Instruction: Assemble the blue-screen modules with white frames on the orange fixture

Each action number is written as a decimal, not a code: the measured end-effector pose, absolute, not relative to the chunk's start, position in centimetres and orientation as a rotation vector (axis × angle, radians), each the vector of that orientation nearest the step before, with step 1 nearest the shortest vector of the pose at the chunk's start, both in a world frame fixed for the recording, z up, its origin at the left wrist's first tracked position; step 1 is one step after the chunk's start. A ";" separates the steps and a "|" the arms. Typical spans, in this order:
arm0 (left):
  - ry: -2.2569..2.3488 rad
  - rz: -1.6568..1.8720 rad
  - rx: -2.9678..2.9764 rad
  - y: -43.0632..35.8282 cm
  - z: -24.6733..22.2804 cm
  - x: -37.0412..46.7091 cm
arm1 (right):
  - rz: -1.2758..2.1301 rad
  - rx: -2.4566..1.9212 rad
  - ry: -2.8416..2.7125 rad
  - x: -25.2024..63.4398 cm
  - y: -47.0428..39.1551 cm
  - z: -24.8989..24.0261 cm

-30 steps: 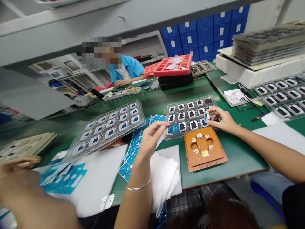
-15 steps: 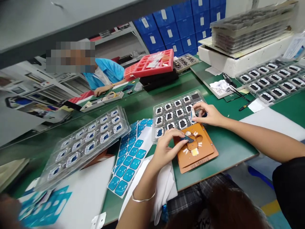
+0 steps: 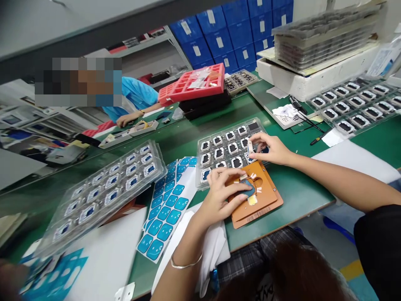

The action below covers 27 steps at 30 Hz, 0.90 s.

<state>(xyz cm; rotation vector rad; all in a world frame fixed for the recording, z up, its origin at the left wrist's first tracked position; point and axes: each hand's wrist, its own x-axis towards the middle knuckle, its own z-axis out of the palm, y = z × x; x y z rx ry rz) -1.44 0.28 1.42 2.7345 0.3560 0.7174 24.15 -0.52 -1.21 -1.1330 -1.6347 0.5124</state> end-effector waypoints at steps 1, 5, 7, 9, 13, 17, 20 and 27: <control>0.316 0.755 2.777 0.3 1.4 -1.7 | 0.513 -1.135 -1.635 24.2 -0.5 -1.2; 0.196 0.793 2.901 0.1 1.5 -2.4 | 0.495 -1.150 -1.640 24.4 -0.4 -1.2; 0.171 0.753 2.916 -0.1 1.8 -2.5 | 0.482 -1.160 -1.640 24.5 -0.5 -1.3; 0.161 0.733 2.902 -0.2 2.0 -2.4 | 0.456 -1.174 -1.641 24.7 -0.6 -1.3; 0.156 0.747 2.857 -0.2 2.2 -2.4 | 0.321 -1.260 -1.671 25.6 -0.4 -0.9; 0.148 0.738 2.802 0.1 2.0 -2.7 | 0.028 -1.448 -1.917 27.7 2.2 -0.1; 0.151 0.727 2.758 0.3 1.7 -2.8 | -0.134 -1.630 -2.143 29.7 5.9 0.4; 0.149 0.677 2.757 0.1 1.6 -2.8 | -0.028 -1.719 -2.329 31.5 11.1 -0.1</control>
